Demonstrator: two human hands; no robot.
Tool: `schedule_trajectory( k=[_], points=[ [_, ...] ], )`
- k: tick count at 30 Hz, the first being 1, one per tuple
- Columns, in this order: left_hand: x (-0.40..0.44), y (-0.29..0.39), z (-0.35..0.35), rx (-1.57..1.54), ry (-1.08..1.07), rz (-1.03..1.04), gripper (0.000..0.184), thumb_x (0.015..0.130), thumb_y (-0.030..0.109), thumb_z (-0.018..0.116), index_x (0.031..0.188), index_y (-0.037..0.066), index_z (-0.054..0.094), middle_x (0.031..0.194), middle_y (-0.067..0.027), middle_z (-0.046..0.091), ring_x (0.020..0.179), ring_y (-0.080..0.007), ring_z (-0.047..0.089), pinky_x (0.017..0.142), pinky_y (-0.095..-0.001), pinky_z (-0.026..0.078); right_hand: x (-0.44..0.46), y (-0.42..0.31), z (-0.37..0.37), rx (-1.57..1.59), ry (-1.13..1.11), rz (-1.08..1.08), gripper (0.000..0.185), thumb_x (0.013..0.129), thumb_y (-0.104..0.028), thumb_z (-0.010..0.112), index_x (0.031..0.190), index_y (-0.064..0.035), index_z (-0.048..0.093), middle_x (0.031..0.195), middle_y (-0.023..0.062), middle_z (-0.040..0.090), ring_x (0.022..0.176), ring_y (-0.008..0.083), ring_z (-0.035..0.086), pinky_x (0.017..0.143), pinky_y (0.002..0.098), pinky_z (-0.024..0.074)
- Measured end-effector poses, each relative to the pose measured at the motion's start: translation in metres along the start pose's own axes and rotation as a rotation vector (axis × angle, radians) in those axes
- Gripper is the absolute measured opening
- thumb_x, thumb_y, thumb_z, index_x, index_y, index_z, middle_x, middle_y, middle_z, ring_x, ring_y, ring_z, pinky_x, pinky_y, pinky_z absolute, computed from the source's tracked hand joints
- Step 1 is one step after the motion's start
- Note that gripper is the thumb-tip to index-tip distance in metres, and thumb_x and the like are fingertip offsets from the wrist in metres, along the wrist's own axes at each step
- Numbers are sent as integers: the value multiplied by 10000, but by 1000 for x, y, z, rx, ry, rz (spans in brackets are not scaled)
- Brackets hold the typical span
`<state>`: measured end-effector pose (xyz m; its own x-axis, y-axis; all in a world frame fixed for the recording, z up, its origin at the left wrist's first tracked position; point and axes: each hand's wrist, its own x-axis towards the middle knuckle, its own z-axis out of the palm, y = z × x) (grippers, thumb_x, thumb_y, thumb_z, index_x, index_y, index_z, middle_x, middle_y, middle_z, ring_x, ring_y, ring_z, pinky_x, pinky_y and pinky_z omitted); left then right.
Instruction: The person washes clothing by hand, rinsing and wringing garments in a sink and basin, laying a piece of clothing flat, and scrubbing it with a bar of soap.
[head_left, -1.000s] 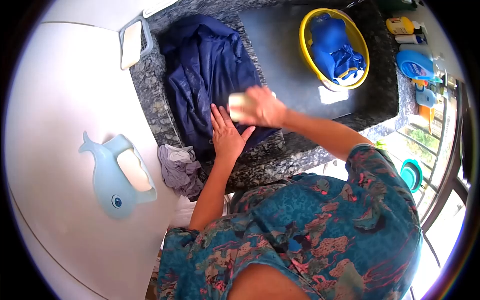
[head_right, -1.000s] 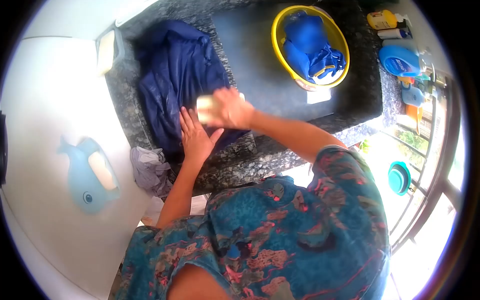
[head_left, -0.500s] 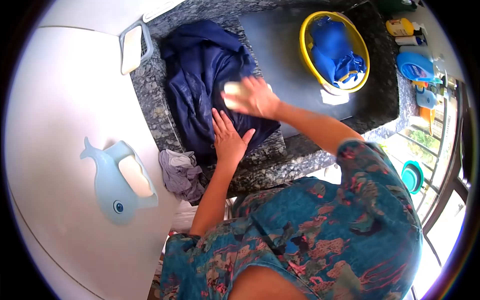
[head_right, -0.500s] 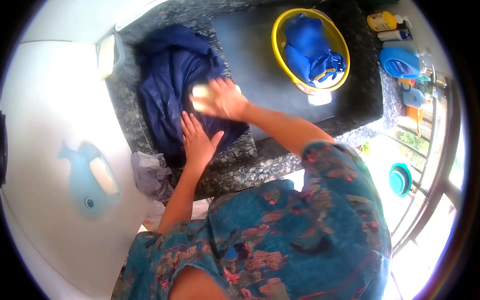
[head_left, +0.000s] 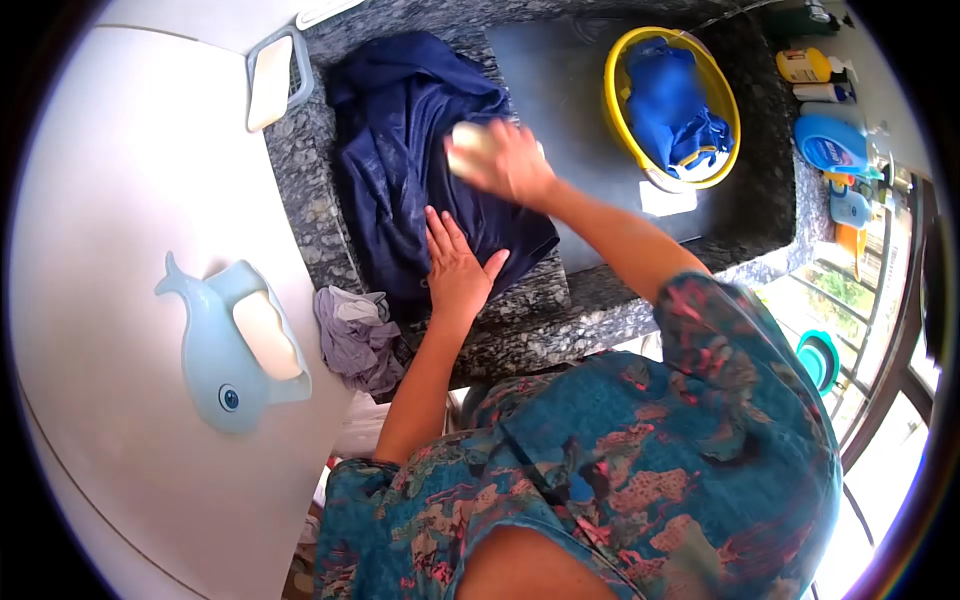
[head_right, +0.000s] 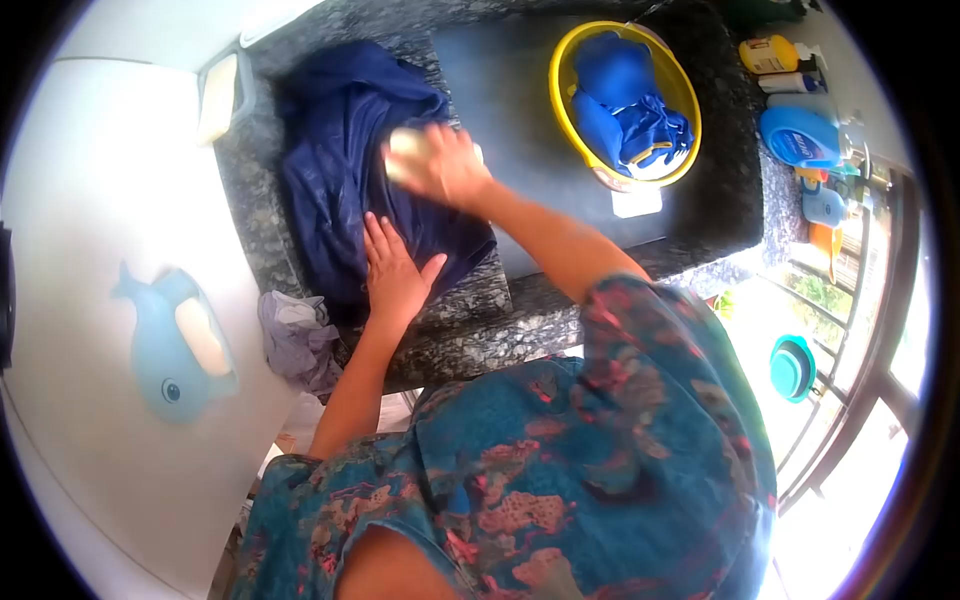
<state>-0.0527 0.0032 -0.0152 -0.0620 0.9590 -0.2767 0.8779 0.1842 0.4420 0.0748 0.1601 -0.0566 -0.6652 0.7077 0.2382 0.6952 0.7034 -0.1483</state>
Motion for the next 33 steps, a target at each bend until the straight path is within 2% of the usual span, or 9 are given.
schedule_trajectory(
  k=[2, 5, 8, 12, 13, 17, 21, 26, 33],
  points=[
    [2, -2, 8, 29, 1, -18, 1034, 823, 575, 610, 1441, -132, 175, 1539, -304, 69, 1408, -439, 189, 1132, -442, 269, 48, 24, 35, -94, 90, 118, 471, 864, -481, 590, 1325, -419, 515, 941, 119, 559, 857, 282, 567, 712, 413, 479],
    [0, -4, 7, -40, 58, 4, 1015, 802, 534, 658, 1419, -140, 217, 1513, -319, 143, 1403, -445, 186, 1129, -469, 253, 76, 34, 30, 116, -298, 270, 534, 853, -560, 567, 1357, -404, 488, 1147, 159, 577, 1055, 342, 568, 900, 454, 459],
    [0, 7, 0, -36, 124, 86, 987, 768, 541, 685, 1408, -91, 280, 1481, -276, 252, 1368, -416, 263, 1100, -521, 263, 85, 69, -14, 771, -545, 192, 580, 876, -554, 568, 1399, -318, 480, 1250, 155, 581, 1115, 280, 586, 979, 381, 439],
    [9, 52, 2, 67, 139, 294, 779, 696, 461, 747, 1282, 20, 486, 1302, -140, 475, 1202, -312, 435, 991, -541, 317, 100, 75, -52, 1325, -540, 723, 990, 793, -633, 600, 1528, -117, 184, 1195, 169, 576, 934, 214, 631, 755, 308, 539],
    [13, 57, 8, 108, 148, 288, 657, 709, 400, 743, 1214, 28, 549, 1235, -107, 525, 1151, -287, 475, 967, -517, 338, 104, 80, -36, 1360, -630, 695, 969, 757, -662, 602, 1493, -104, 306, 1241, 172, 563, 972, 243, 629, 785, 347, 534],
    [23, 39, 7, -82, 189, 430, 120, 745, 95, 666, 848, 56, 618, 882, -48, 610, 887, -260, 582, 806, -452, 405, 119, 92, -17, 754, -600, 521, 819, 699, -662, 653, 1239, -48, 623, 1175, 180, 621, 964, 306, 645, 807, 424, 517],
    [-9, 25, -20, -360, -253, 451, 146, 741, 132, 666, 876, 79, 658, 844, -94, 635, 841, -320, 619, 744, -463, 467, 100, 112, -58, 1141, -566, 766, 784, 683, -676, 662, 1119, -24, 676, 1055, 161, 656, 912, 261, 649, 759, 356, 518],
    [-28, 6, -43, -100, -609, 416, 220, 729, 225, 640, 881, 79, 702, 873, -117, 648, 863, -345, 619, 777, -438, 489, 48, 112, -34, 806, -640, 598, 765, 682, -642, 673, 1125, -18, 673, 1045, 152, 651, 897, 249, 635, 751, 356, 510],
    [-26, 21, -57, -119, -547, 101, 313, 878, 330, 580, 954, 49, 696, 1009, -140, 655, 923, -342, 617, 819, -426, 481, 27, 112, -58, 1099, -513, 776, 729, 721, -601, 696, 1175, -33, 644, 972, 142, 637, 837, 214, 631, 691, 315, 515]
  ],
)
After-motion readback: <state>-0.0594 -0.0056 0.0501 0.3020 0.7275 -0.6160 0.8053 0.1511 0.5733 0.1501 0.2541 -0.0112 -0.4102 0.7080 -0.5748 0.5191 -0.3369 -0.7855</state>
